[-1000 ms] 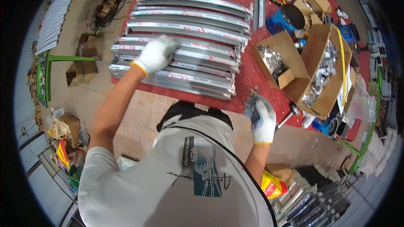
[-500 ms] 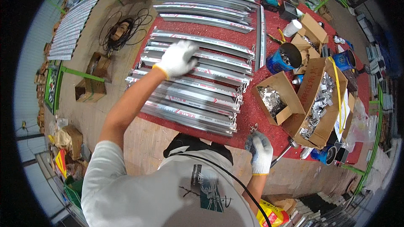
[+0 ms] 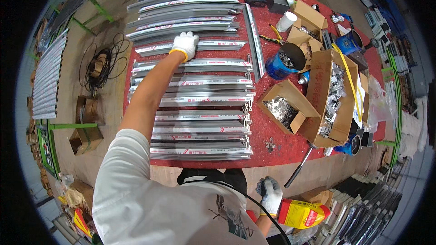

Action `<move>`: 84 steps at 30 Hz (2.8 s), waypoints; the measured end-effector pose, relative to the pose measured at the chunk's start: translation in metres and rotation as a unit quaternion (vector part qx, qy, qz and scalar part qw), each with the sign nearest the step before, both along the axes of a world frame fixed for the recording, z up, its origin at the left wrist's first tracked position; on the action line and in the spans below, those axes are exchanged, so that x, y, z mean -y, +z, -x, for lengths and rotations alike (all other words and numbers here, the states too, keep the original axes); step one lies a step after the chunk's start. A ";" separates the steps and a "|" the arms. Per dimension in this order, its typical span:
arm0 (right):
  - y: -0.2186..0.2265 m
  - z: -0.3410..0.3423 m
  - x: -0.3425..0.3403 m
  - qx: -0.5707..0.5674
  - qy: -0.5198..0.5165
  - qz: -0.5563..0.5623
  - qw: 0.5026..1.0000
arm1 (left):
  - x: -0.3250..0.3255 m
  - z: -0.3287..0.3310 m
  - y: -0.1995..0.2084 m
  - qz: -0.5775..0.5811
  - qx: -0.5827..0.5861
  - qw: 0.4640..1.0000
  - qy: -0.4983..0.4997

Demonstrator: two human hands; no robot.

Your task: The person repeatedly picks up long silver metal bars from a stack on a red workbench, attaches small metal brackets to the ends, and places the assembled bars back on the stack. The person wears white gloves and uses a hammer to secure the brackets.

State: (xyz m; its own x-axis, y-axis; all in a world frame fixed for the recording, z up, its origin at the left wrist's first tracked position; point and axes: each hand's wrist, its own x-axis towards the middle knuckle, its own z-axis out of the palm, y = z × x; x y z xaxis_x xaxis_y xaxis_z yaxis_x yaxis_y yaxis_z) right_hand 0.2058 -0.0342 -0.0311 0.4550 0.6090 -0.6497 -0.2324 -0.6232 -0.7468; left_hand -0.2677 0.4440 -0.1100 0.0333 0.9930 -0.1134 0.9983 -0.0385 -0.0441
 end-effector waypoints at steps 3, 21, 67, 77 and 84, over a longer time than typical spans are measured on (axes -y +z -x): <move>-0.002 0.013 -0.001 0.019 0.021 -0.013 1.000 | -0.007 -0.003 0.002 0.006 0.009 1.000 -0.027; -0.012 -0.007 -0.054 0.020 0.113 -0.087 0.990 | 0.076 0.020 0.194 0.140 0.692 0.696 0.133; 0.039 -0.162 -0.222 0.244 0.310 -0.286 0.873 | 0.473 -0.265 0.137 0.071 0.474 0.867 0.138; -0.067 -0.252 -0.406 0.475 0.480 0.112 0.729 | 0.484 -0.267 0.129 0.120 0.501 0.842 0.162; 0.023 -0.233 -0.330 0.468 0.221 -0.239 0.822 | 0.487 -0.265 0.115 0.156 0.584 0.777 0.174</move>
